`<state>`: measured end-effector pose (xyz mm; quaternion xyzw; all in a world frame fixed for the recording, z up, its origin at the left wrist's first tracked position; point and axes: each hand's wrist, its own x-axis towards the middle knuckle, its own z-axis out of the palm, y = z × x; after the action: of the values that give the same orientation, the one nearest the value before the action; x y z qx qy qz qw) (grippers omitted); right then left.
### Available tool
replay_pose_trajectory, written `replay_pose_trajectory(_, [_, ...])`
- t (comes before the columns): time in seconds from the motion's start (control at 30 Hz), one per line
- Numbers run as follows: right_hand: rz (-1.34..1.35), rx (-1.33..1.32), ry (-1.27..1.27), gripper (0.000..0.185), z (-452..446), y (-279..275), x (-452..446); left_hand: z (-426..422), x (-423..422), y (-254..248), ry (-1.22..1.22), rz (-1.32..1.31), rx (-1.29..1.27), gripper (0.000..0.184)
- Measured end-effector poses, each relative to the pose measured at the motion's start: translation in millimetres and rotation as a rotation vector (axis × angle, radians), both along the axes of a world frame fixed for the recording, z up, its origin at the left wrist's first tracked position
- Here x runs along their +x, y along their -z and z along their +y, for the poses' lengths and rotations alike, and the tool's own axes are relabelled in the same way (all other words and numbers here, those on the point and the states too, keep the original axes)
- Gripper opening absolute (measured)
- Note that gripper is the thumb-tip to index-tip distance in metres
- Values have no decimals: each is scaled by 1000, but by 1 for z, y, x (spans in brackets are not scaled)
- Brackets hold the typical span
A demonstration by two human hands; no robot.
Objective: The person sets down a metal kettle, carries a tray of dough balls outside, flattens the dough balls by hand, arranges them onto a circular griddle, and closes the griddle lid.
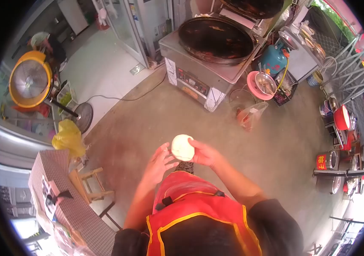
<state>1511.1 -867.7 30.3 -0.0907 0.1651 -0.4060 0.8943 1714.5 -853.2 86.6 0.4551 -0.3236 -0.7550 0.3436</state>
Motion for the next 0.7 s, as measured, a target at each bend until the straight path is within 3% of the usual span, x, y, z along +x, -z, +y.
replay_pose_trajectory(0.27, [141, 41, 271, 44, -117, -9, -111, -104, -8, 74, -48, -265, 74, 51])
replay_pose_trajectory(0.5, [377, -49, 464, 40, -199, -34, -190, -140, -12, 91, -35, -366, 163, 50])
replay_pose_trajectory(0.6, [619, 23, 518, 39, -231, -28, -216, -147, -14, 86, -79, -371, 143, 49])
replay_pose_trajectory(0.7, [1035, -90, 555, 32, -289, 7, -265, -169, -20, 78, -115, -384, 148, 47])
